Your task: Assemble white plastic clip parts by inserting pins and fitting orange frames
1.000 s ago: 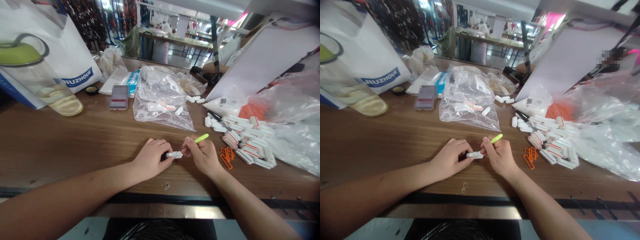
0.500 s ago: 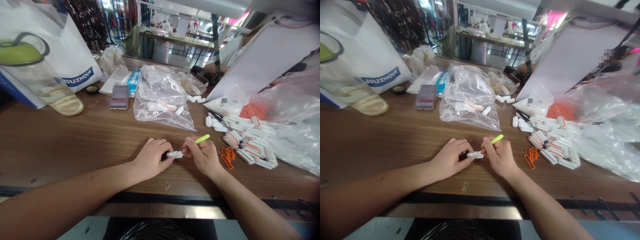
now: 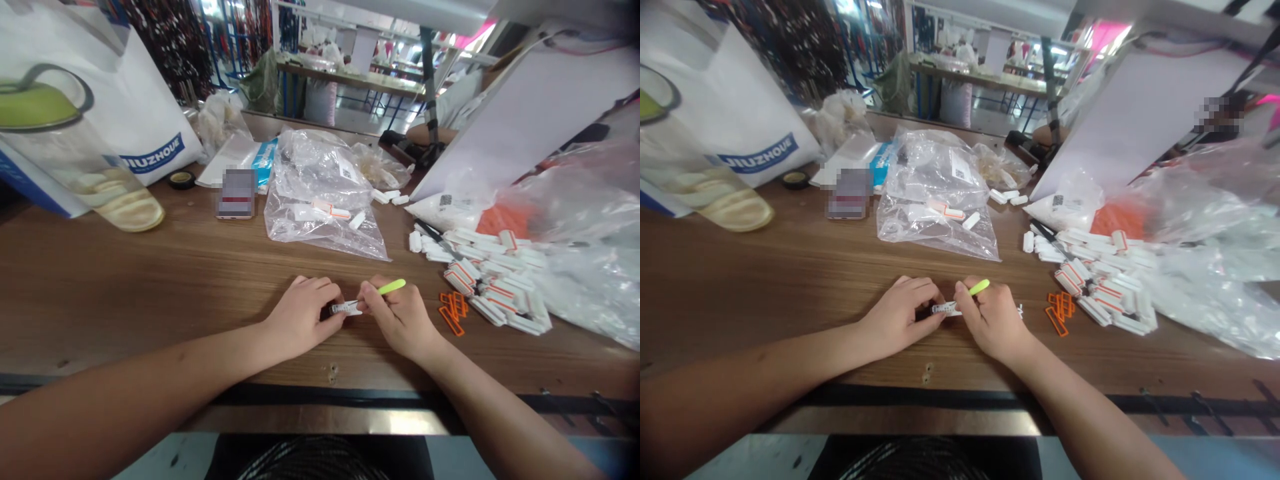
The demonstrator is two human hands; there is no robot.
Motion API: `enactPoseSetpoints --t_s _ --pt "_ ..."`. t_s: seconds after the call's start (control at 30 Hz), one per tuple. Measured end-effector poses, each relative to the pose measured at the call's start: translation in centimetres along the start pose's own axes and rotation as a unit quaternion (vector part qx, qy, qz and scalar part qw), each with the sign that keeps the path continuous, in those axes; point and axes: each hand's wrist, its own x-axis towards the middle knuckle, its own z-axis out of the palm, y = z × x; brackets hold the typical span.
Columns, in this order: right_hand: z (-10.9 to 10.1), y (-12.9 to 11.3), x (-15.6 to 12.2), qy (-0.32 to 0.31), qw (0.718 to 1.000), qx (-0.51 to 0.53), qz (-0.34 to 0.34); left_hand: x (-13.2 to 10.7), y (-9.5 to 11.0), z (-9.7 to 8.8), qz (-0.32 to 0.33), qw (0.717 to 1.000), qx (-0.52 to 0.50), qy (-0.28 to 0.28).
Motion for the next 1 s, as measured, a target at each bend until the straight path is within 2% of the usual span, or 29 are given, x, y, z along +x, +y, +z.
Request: enactPoseSetpoints --t_s 0.13,0.3,0.77,1.0 --pt "0.0 0.2 0.0 0.002 1.0 0.019 0.004 0.1 0.0 0.0 0.001 1.0 -0.002 0.001" --pt "-0.2 0.8 0.1 0.067 0.99 0.12 0.04 0.0 0.0 -0.1 0.003 1.0 -0.013 0.004" --pt "0.1 1.2 0.3 0.036 0.992 0.118 0.037 -0.1 0.0 0.1 -0.001 1.0 -0.017 0.006" --pt "-0.1 0.7 0.0 0.002 0.998 0.06 0.016 0.0 0.0 0.0 0.0 1.0 -0.012 0.006"
